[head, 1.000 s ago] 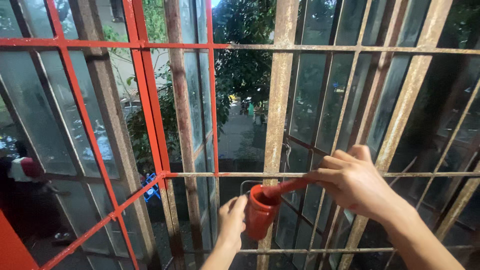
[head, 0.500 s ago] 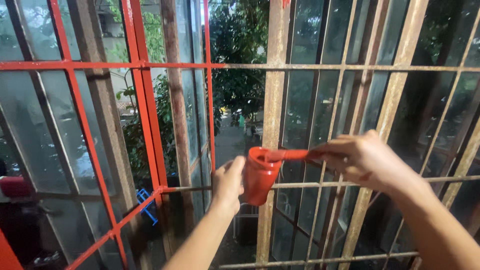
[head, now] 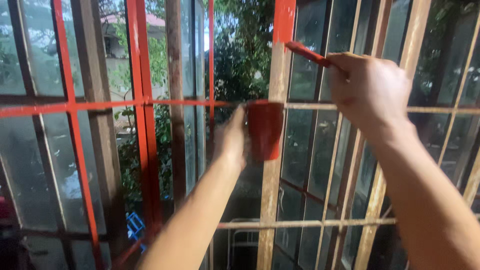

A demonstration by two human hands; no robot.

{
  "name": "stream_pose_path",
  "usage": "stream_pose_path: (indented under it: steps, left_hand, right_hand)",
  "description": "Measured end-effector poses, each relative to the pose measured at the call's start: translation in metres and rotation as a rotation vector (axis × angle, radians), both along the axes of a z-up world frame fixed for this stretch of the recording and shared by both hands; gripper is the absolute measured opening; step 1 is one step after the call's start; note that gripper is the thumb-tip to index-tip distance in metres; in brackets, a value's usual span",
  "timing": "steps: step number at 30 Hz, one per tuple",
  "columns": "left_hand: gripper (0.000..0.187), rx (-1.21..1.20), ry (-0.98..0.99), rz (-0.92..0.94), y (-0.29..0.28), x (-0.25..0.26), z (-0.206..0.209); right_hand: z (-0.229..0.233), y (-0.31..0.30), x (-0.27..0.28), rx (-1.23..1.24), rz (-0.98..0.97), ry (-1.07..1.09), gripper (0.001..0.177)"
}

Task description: The person paints a metal window frame with a red paint brush by hand, dipping the brush into a red cup containing paint. The person applies the paint to the horizontal and vertical bars of the window frame one section at a time.

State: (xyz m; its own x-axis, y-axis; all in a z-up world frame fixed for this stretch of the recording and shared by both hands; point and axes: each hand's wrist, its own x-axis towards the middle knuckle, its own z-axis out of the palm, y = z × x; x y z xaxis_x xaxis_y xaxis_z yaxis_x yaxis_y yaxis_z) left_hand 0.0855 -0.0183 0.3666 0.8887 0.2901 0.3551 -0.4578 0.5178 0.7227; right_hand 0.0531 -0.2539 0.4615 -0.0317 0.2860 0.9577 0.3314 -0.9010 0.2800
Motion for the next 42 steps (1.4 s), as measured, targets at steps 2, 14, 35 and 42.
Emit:
stream_pose_path:
  steps: [2,14,35,42]
  left_hand:
    - [0.033,0.052,-0.048,0.043,0.008,0.013,-0.013]
    - [0.027,0.086,0.057,0.124,0.030,0.008,-0.052]
    - [0.037,0.098,0.204,0.239,0.028,0.014,-0.081]
    - [0.036,0.069,0.206,0.180,0.033,0.004,-0.094]
  right_hand:
    - [0.017,0.020,0.008,0.059,-0.073,-0.046,0.024]
    - [0.001,0.028,0.015,0.063,-0.126,0.121,0.026]
    - [-0.023,0.058,0.043,0.158,-0.001,0.004,0.023]
    - [-0.052,0.034,0.007,0.175,-0.175,0.484,0.025]
